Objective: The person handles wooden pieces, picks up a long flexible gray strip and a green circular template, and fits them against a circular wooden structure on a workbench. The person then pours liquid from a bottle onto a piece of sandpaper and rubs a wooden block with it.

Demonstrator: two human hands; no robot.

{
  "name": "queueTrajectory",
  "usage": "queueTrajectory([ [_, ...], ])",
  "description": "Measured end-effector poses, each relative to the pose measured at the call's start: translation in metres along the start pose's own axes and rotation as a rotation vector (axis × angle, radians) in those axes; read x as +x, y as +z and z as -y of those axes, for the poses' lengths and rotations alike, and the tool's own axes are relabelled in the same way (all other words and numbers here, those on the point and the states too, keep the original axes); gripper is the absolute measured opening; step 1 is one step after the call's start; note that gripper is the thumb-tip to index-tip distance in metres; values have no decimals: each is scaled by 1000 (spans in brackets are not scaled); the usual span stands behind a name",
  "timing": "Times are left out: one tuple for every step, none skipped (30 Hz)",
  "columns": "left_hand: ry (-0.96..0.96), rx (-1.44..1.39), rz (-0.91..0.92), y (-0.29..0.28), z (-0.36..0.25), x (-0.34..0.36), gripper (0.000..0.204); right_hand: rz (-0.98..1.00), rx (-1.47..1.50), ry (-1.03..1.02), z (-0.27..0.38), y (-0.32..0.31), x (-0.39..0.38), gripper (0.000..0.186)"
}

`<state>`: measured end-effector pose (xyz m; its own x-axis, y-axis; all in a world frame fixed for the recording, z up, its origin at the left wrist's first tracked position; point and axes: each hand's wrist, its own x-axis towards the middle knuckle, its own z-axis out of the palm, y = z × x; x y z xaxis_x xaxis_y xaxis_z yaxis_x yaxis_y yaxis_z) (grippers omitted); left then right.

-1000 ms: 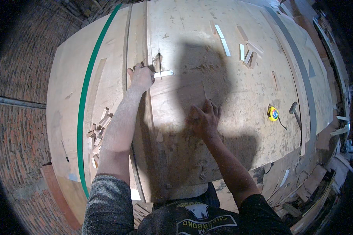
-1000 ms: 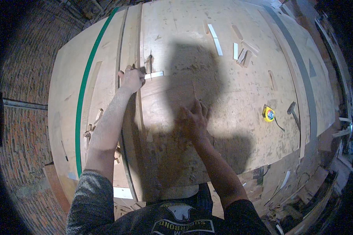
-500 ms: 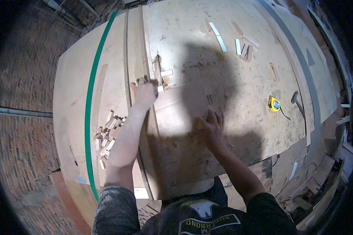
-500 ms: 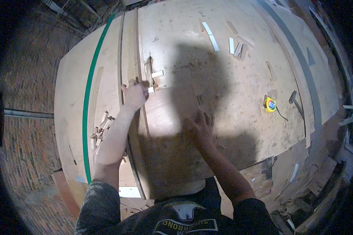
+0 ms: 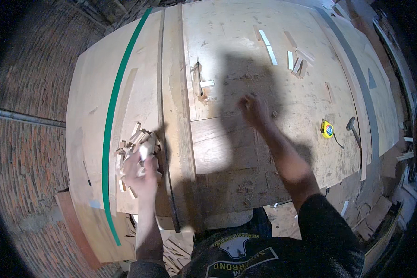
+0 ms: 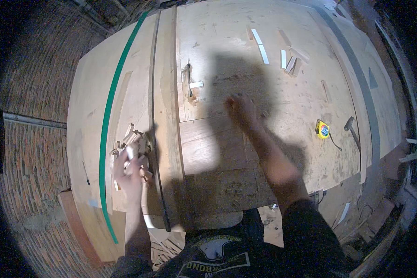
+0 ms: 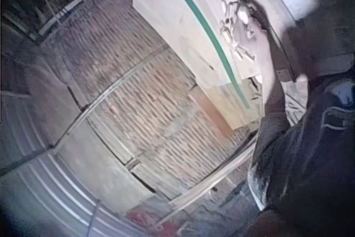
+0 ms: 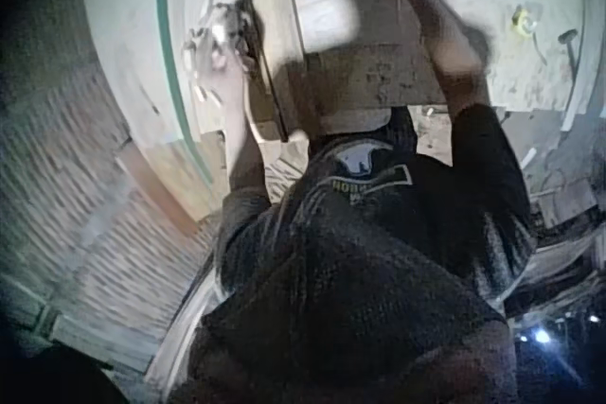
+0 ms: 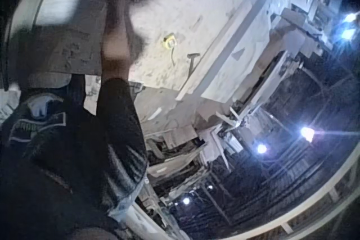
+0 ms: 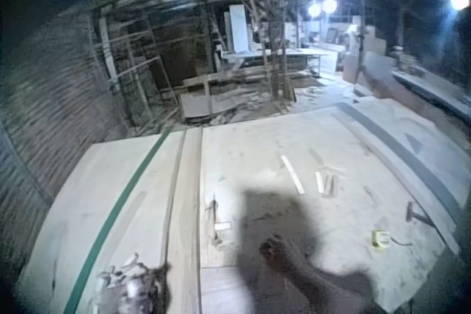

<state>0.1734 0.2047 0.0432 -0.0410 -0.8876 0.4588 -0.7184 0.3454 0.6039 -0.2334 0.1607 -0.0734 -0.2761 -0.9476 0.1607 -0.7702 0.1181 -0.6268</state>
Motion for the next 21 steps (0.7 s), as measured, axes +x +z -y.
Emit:
queueTrajectory([
  [-136, 6, -40, -22, 11, -12, 30, 2, 3, -89, 7, 10, 27, 21],
  [-209, -43, -94, -36, 21, -24, 31, -13, -83, -170, -1, 27, 48, 25],
  [-284, -82, -156, -50, 32, -34, 32, -33, -165, -251, -8, 44, 70, 29],
  [-298, -57, -178, -62, 44, -41, 32, -7, -220, -289, -7, 61, 91, 30],
  [-333, 74, -156, -76, 60, -50, 31, 26, -257, -311, -7, 74, 102, 32],
  [-375, 212, -138, -93, 69, -61, 30, 95, -218, -277, -8, 84, 113, 34],
  [-437, 229, -140, -99, 66, -59, 28, 163, -170, -240, -11, 90, 121, 35],
  [-471, 230, -154, -107, 69, -61, 26, 221, -99, -212, -11, 96, 126, 37],
  [-498, 218, -161, -110, 75, -61, 25, 257, -38, -181, -15, 99, 130, 39],
  [-492, 211, -157, -111, 79, -57, 25, 272, 21, -149, -21, 99, 133, 40],
  [-482, 196, -150, -111, 82, -53, 25, 268, 73, -123, -28, 97, 133, 42],
  [-473, 203, -152, -110, 88, -50, 25, 250, 103, -105, -37, 94, 131, 44],
  [-506, 246, -165, -120, 97, -64, 26, 266, 5, -115, 6, 85, 110, 39],
  [-506, 239, -195, -124, 104, -68, 27, 247, -109, -110, 39, 64, 83, 35],
  [-507, 226, -190, -120, 108, -60, 27, 231, -253, -153, 24, 53, 67, 29],
  [-456, 197, -176, -113, 112, -50, 27, 209, -399, -190, 10, 39, 51, 25],
  [-409, 169, -160, -107, 117, -43, 27, 215, -284, -72, 5, 16, 25, 23],
  [-423, 153, -134, -100, 119, -34, 27, 210, -173, 55, 1, -14, -6, 21],
  [-492, 186, 17, -93, 121, -21, 28, 272, 235, 137, -29, -45, -44, 19],
  [-537, 214, 111, -88, 99, 1, 30, 302, 416, 291, -55, -70, -88, 24],
  [-587, 251, 219, -89, 82, 5, 31, 450, 125, 243, -37, -109, -123, 20],
])
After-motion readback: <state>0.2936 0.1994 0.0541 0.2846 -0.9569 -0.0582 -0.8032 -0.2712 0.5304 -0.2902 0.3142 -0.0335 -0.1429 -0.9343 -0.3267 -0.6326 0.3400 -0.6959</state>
